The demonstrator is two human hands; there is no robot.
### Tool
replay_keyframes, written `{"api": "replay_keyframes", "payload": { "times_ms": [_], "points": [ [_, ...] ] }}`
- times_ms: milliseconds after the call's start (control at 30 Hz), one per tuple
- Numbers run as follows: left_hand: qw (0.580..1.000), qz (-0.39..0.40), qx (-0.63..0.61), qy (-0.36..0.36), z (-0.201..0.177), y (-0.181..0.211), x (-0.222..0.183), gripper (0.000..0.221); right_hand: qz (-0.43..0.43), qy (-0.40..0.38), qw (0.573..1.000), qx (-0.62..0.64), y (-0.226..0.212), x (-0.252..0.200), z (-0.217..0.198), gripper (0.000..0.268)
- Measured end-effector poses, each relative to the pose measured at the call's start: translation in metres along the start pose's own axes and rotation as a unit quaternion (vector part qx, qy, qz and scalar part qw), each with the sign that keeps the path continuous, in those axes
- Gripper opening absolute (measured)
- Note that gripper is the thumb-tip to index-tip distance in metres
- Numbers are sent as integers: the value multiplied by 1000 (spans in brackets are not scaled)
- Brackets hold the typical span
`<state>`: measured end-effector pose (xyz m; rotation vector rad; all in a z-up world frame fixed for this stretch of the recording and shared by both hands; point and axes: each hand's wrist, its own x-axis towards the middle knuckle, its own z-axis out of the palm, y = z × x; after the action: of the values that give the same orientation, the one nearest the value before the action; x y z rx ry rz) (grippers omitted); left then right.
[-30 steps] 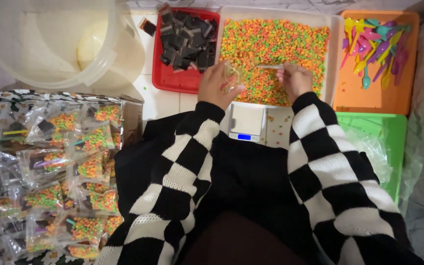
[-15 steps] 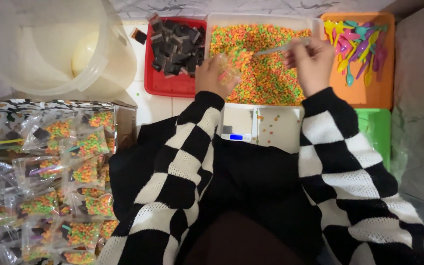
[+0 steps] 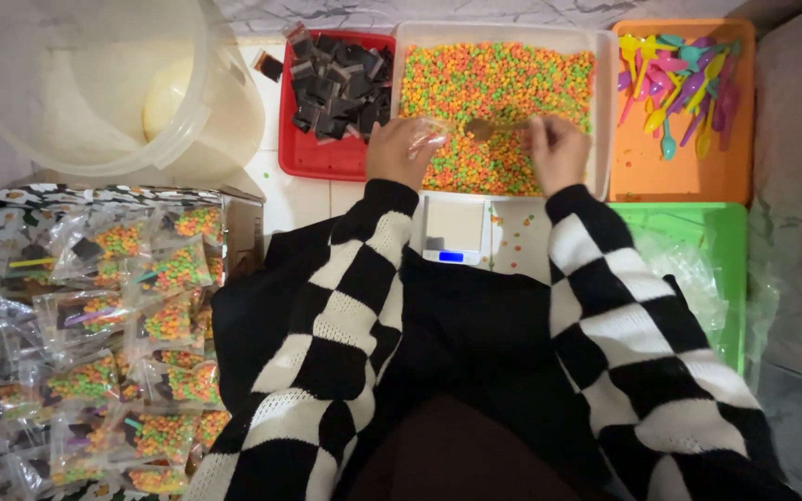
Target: Filling small plastic bags with colorful sprinkles using a spoon, weighing them on a digital scale, and placing them into a storage box.
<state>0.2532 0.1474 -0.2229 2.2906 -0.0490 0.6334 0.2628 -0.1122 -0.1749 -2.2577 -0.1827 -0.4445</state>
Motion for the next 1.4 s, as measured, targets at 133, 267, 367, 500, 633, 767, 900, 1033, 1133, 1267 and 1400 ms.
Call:
{"api": "replay_keyframes", "payload": {
  "times_ms": [133, 267, 367, 500, 633, 767, 900, 1033, 1133, 1267, 1400],
  "points": [
    [999, -29, -8, -28, -12, -4, -3, 76, 273, -71, 933, 222, 39, -28, 48, 23],
    [997, -48, -14, -57, -15, -11, -6, 97, 429, -59, 847, 310, 42, -28, 49, 23],
    [997, -49, -17, -53, -16, -15, -5, 103, 442, -38, 830, 337, 35, -12, 31, 20],
    [994, -79, 5, -75, -18, 1, 0, 103, 406, -14, 846, 345, 11, 19, -13, 11],
    [989, -69, -18, -127, -37, 34, 8, 89, 347, 2, 868, 356, -55, 44, -67, 13],
    [990, -76, -23, -117, -30, 43, 8, 87, 213, -19, 935, 281, -81, 56, -72, 16],
    [990, -46, -32, -129, -29, 59, 12, 89, 14, -58, 984, 166, -128, 46, -71, 17],
    [987, -65, -6, -146, -34, 65, 17, 86, -92, -38, 991, 91, -152, 35, -82, 14],
    [978, -122, -139, -100, -52, 71, 18, 30, -50, 38, 986, 153, -118, 28, -77, 12],
    [991, -62, -115, -28, -57, 57, 12, 25, 25, -41, 998, 51, -51, 3, -31, 18],
    [985, -114, -103, -73, -58, 44, 10, 59, 272, -120, 944, 143, -17, -26, 16, 22]
  ]
}}
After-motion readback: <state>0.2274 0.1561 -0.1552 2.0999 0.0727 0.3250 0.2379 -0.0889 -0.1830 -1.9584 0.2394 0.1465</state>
